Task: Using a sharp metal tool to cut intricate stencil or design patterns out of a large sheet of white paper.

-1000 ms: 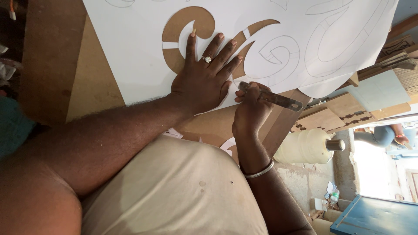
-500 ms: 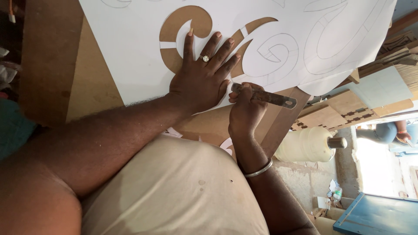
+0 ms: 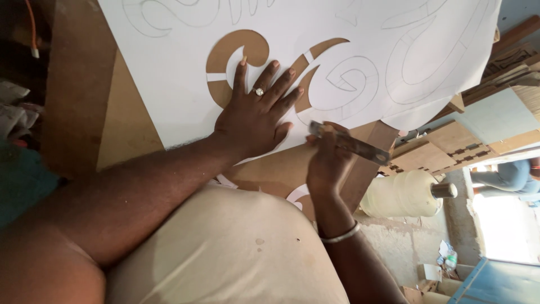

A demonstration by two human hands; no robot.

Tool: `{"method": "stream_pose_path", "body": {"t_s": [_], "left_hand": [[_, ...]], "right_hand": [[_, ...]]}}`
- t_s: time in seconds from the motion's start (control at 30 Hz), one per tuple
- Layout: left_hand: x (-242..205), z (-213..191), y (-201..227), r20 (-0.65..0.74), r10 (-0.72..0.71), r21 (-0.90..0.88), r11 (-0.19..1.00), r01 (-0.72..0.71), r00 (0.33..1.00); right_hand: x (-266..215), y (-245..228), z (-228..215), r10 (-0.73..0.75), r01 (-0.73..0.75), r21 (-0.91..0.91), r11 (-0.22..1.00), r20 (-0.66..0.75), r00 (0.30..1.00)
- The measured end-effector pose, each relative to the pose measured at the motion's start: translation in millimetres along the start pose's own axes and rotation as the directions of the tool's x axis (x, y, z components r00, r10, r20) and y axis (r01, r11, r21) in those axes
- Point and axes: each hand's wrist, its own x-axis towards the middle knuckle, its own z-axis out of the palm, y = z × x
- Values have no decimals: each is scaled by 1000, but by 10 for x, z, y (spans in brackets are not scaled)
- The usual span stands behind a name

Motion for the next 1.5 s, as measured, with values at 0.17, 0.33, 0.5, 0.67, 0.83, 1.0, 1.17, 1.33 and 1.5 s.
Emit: {"method": "stream_pose_path", "body": {"t_s": [0.17,0.33,0.5,0.67,0.83,1.0,1.17,1.33,1.5], "left_hand": [[-63,-64,-73,85,45,115,992,-55,995],[-119,-114,-203,125,91,71,992,-101,988],[-249,-226,-294,154,90,40,994,-97,984],[-275,-398,-409,206,39,-13,999,-37,978],[-234,-613,-827,236,-108,27,994,105,966],[-104,-743,-1231,101,-137,107,986,126,985],[-25,-462,-874,40,-62,148,987,55,997],[-51,-248,-404,43,-141,11,990,141,989],[-58,-198,-367,49,-189,33,982,188,981]], "right_hand": [[155,78,-430,-170,173,-10,985,131,977],[434,-36,-711,-537,640,-449,623,349,768],[752,-68,-762,-553,646,-411,644,334,763],[518,21,-704,-519,684,-724,91,552,653],[84,251,-688,-416,672,-736,77,589,693],[-133,75,-365,-419,707,-685,179,597,685],[-18,-28,-157,-432,693,-659,294,555,711],[35,-117,-75,-405,563,-510,650,394,825],[196,-6,142,-184,242,-146,959,327,927]]}}
